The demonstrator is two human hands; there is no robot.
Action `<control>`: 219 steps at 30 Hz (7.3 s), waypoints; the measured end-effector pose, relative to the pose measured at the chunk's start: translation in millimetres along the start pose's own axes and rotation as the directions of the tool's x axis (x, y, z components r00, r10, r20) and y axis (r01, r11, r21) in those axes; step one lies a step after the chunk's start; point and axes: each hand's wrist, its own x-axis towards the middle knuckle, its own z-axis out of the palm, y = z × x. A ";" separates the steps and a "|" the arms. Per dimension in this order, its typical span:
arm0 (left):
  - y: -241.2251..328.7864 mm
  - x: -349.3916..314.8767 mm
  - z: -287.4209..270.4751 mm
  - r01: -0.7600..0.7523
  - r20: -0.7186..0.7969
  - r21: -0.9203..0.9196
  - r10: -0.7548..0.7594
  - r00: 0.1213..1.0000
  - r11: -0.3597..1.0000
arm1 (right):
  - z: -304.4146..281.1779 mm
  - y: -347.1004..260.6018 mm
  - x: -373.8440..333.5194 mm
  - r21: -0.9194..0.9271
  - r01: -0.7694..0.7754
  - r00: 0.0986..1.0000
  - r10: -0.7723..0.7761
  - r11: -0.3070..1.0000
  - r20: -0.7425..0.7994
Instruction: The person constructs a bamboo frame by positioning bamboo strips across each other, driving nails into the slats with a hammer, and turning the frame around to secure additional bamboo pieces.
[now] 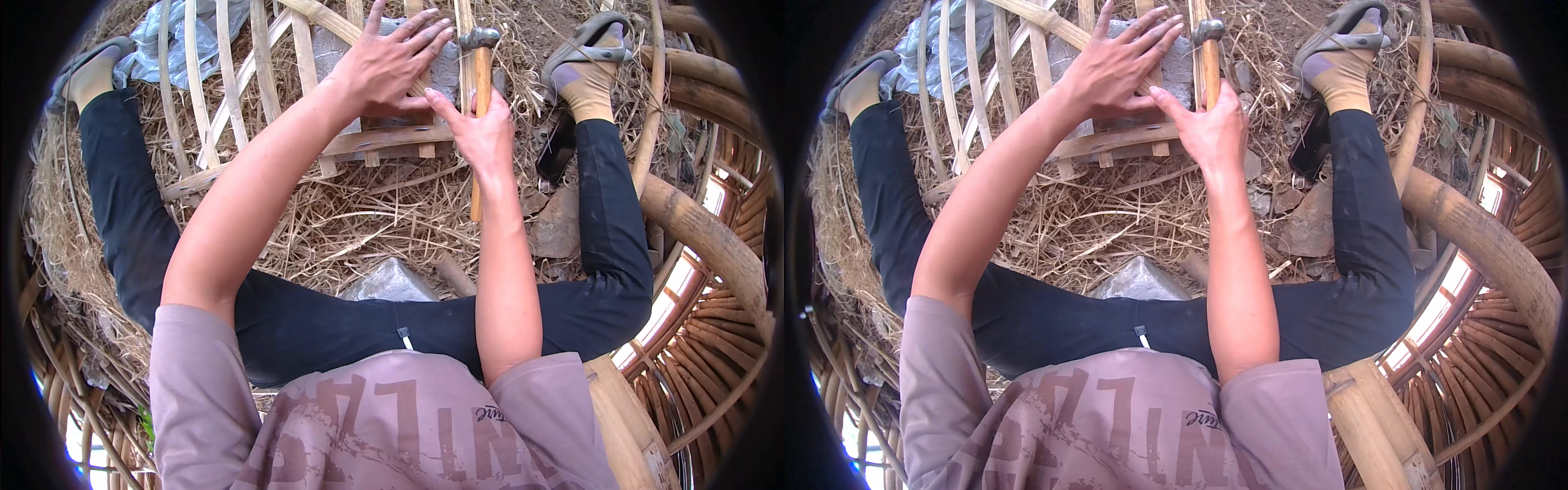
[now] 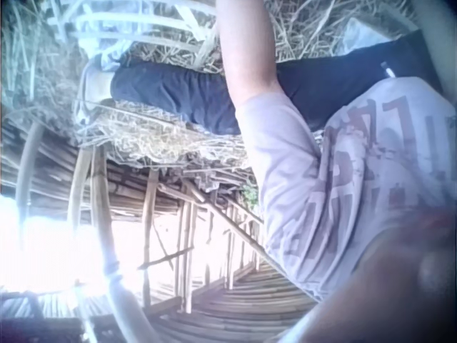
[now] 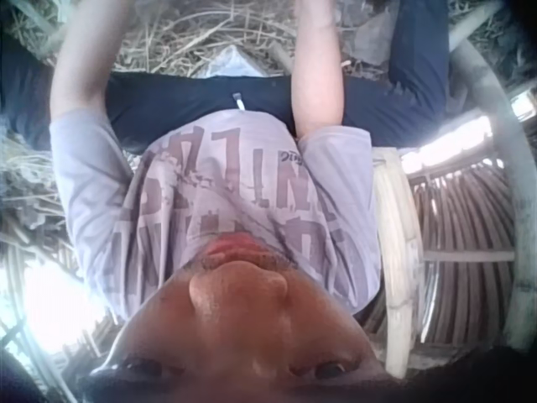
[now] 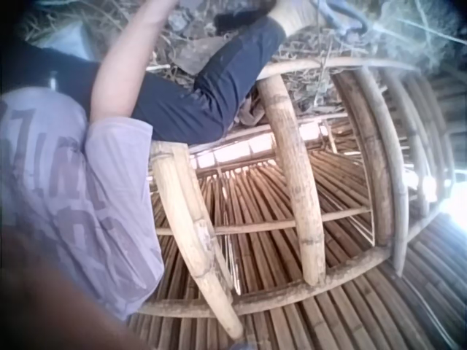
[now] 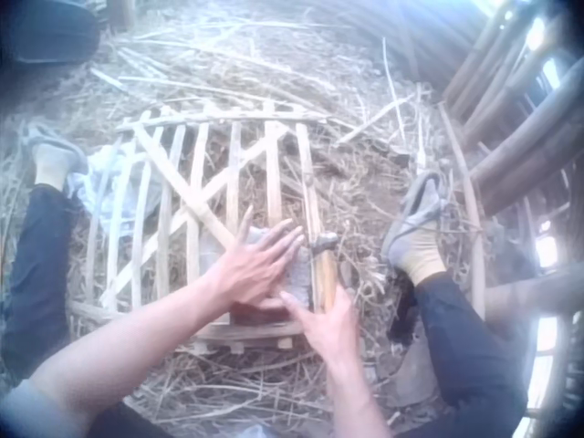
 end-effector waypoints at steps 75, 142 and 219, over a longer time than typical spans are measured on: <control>9.4 -18.5 -11.9 0.147 -0.002 -0.741 -0.221 0.975 0.655 | -29.8 2.7 -103.3 -0.385 0.357 0.934 -0.331 0.851 0.135; 10.0 -20.2 -13.3 0.093 -0.056 -0.759 -0.208 0.977 0.645 | -25.1 16.4 -99.7 -0.211 0.348 0.929 -0.367 0.913 -0.054; 13.3 -26.4 -37.3 0.065 0.093 -0.227 -0.045 0.995 0.972 | -17.2 30.3 -113.7 -0.260 0.436 0.885 -0.463 0.861 -0.047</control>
